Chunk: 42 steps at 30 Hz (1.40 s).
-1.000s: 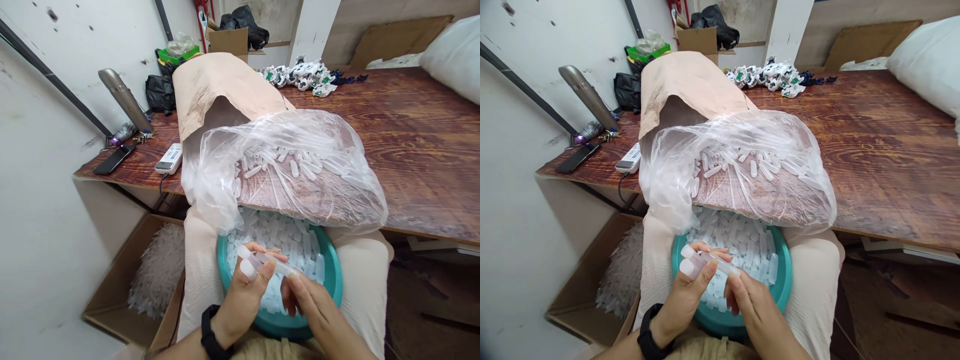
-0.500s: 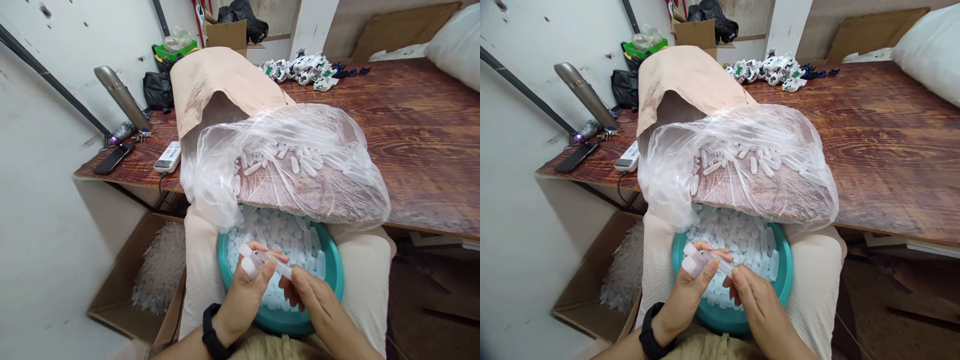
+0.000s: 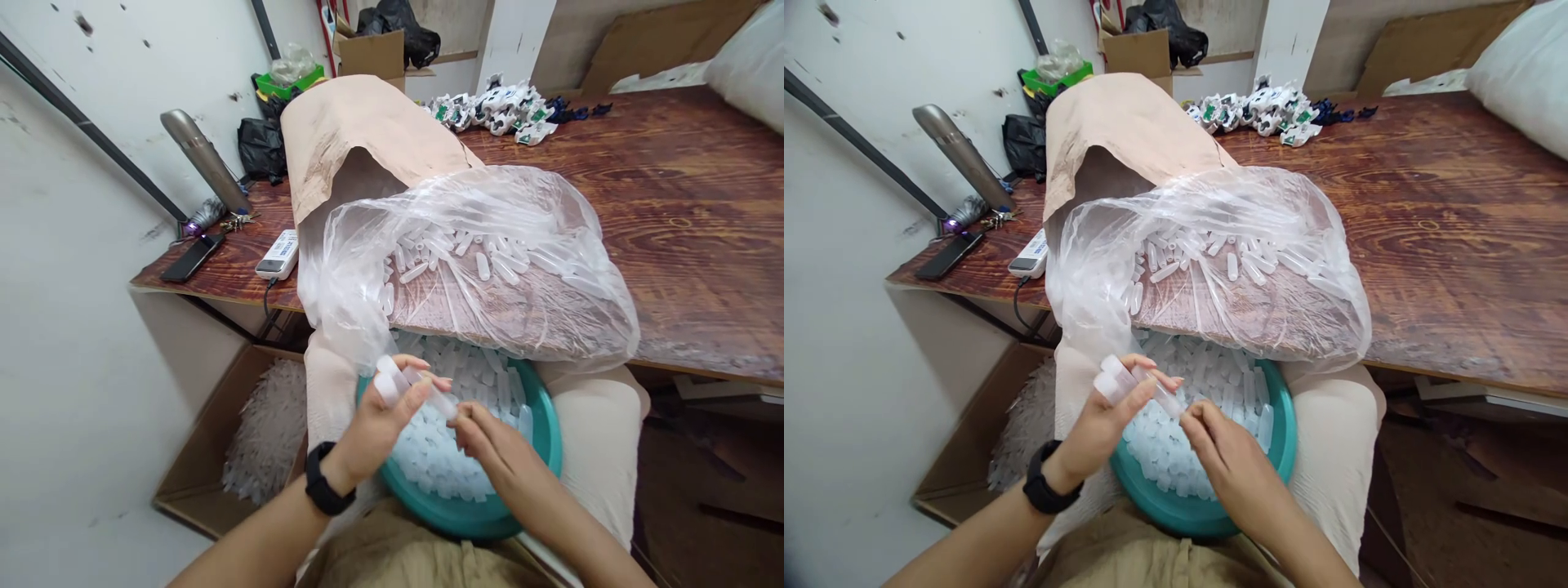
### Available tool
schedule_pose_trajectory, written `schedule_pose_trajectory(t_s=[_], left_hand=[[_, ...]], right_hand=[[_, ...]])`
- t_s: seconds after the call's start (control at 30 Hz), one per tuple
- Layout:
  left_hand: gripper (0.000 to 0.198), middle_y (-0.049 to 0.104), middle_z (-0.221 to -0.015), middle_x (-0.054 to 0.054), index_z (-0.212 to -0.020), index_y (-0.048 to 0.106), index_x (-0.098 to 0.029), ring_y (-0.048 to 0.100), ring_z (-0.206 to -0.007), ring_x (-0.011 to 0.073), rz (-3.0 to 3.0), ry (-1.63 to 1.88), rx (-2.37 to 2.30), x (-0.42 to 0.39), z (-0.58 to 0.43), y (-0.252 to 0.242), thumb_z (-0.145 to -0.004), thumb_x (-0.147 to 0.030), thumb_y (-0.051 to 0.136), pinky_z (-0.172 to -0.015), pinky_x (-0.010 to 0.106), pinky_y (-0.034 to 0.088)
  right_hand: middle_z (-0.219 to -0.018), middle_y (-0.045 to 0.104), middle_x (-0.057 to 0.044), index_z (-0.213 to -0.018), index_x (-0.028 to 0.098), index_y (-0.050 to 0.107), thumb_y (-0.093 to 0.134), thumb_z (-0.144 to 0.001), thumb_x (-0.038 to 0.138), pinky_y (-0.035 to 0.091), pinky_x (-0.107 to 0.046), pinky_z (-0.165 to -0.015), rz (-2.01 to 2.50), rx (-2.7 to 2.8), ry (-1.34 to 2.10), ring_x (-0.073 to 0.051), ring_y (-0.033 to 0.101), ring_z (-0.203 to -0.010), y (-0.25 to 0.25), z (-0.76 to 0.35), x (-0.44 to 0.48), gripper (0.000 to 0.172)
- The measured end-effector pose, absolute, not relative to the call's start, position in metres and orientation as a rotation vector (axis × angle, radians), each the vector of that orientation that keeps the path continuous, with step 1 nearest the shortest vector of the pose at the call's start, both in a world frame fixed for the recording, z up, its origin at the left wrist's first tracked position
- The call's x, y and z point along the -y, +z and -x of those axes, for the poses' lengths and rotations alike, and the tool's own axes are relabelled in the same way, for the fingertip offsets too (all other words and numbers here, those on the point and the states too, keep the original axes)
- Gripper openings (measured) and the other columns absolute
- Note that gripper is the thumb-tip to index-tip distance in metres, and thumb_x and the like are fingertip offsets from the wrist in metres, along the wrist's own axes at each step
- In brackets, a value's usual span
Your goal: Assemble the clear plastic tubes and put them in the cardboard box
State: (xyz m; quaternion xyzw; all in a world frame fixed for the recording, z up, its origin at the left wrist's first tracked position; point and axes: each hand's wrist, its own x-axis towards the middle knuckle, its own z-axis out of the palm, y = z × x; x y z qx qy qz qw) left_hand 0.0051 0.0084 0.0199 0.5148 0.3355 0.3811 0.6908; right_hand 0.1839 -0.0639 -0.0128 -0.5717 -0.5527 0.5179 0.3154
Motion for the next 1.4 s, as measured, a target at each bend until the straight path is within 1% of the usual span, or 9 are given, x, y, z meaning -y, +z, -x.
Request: schedule_pose_trajectory(t_s=[0.1, 0.2, 0.4, 0.53, 0.7, 0.9, 1.03, 1.27, 1.4], left_hand=[[0.011, 0.070, -0.087, 0.003, -0.099, 0.058, -0.019, 0.067, -0.080, 0.0167, -1.427, 0.545, -0.707, -0.033, 0.014, 0.027, -0.096, -0.029, 0.055, -0.073, 0.027, 0.050], [0.009, 0.071, -0.094, 0.004, -0.097, 0.065, -0.018, 0.067, -0.086, 0.0183, -1.974, 0.083, -0.566, -0.045, 0.023, 0.027, -0.091, -0.018, 0.059, -0.077, 0.027, 0.050], [0.009, 0.073, -0.081, 0.014, -0.083, 0.070, -0.012, 0.071, -0.074, 0.0289, -2.684, -0.491, -0.456, -0.032, 0.006, 0.001, -0.079, -0.007, 0.064, -0.064, 0.034, 0.052], [0.008, 0.072, -0.078, 0.014, -0.079, 0.070, -0.012, 0.071, -0.073, 0.0302, -2.663, -0.440, -0.472, -0.031, -0.003, -0.006, -0.073, -0.013, 0.075, -0.063, 0.034, 0.052], [0.020, 0.071, -0.097, 0.008, -0.098, 0.068, -0.016, 0.068, -0.088, 0.0224, -2.453, -0.132, -0.648, -0.037, 0.004, 0.005, -0.086, -0.033, 0.071, -0.073, 0.028, 0.050], [0.035, 0.062, -0.074, -0.001, -0.098, 0.066, -0.015, 0.046, -0.056, 0.0083, -1.221, 0.301, -0.816, -0.021, 0.008, 0.011, -0.082, -0.046, 0.071, -0.053, 0.022, 0.036], [0.039, 0.067, -0.081, 0.004, -0.095, 0.066, -0.015, 0.045, -0.052, 0.0069, -1.009, 0.365, -0.778, -0.007, 0.002, 0.009, -0.079, -0.050, 0.073, -0.050, 0.021, 0.035], [0.050, 0.049, -0.055, -0.005, -0.093, 0.068, -0.011, 0.040, -0.049, 0.0061, -0.718, 0.585, -0.816, 0.004, -0.010, 0.008, -0.068, -0.052, 0.084, -0.046, 0.019, 0.028], [0.059, 0.064, -0.074, 0.000, -0.102, 0.058, -0.016, 0.043, -0.050, 0.0046, -0.560, 0.749, -0.902, 0.009, -0.020, 0.008, -0.062, -0.046, 0.090, -0.046, 0.017, 0.029]], right_hand=[[-0.096, 0.065, -0.002, -0.101, 0.025, 0.059, 0.055, -0.097, 0.029, 0.047, -0.031, -0.079, 1.557, 1.944, 1.153, -0.020, 0.062, -0.090, -0.023, -0.186, 0.065, 0.007], [-0.116, 0.064, -0.005, -0.114, 0.024, 0.060, 0.055, -0.088, 0.004, 0.047, -0.032, -0.090, 1.460, 2.218, 1.104, -0.022, 0.061, -0.108, -0.039, -0.176, 0.067, 0.034], [-0.100, 0.066, -0.012, -0.099, 0.015, 0.064, 0.051, -0.082, 0.000, 0.050, -0.038, -0.077, 1.594, 2.260, 1.066, -0.029, 0.065, -0.092, -0.048, -0.164, 0.063, 0.026], [-0.102, 0.066, -0.014, -0.096, 0.015, 0.065, 0.052, -0.076, -0.002, 0.049, -0.042, -0.079, 1.605, 2.183, 1.090, -0.032, 0.065, -0.094, -0.045, -0.169, 0.064, 0.029], [-0.094, 0.065, -0.009, -0.087, 0.019, 0.066, 0.049, -0.083, 0.011, 0.050, -0.039, -0.079, 1.553, 1.886, 1.137, -0.025, 0.064, -0.088, -0.049, -0.181, 0.064, 0.019], [-0.101, 0.073, -0.009, -0.117, 0.021, 0.068, 0.046, -0.096, 0.045, 0.058, -0.036, -0.073, 1.478, 1.476, 1.224, -0.021, 0.070, -0.080, -0.046, -0.198, 0.059, 0.038], [-0.106, 0.077, -0.010, -0.112, 0.023, 0.075, 0.062, -0.086, 0.062, 0.059, -0.038, -0.080, 1.414, 0.989, 1.363, -0.024, 0.072, -0.087, -0.034, -0.200, 0.060, 0.049], [-0.096, 0.077, -0.004, -0.101, 0.026, 0.079, 0.090, -0.063, 0.047, 0.056, -0.031, -0.085, 1.325, 0.581, 1.330, -0.021, 0.069, -0.093, -0.030, -0.183, 0.065, 0.044], [-0.097, 0.078, -0.003, -0.098, 0.028, 0.078, 0.093, -0.059, 0.046, 0.055, -0.030, -0.088, 1.208, 0.316, 1.321, -0.020, 0.070, -0.096, -0.028, -0.169, 0.064, 0.046]])
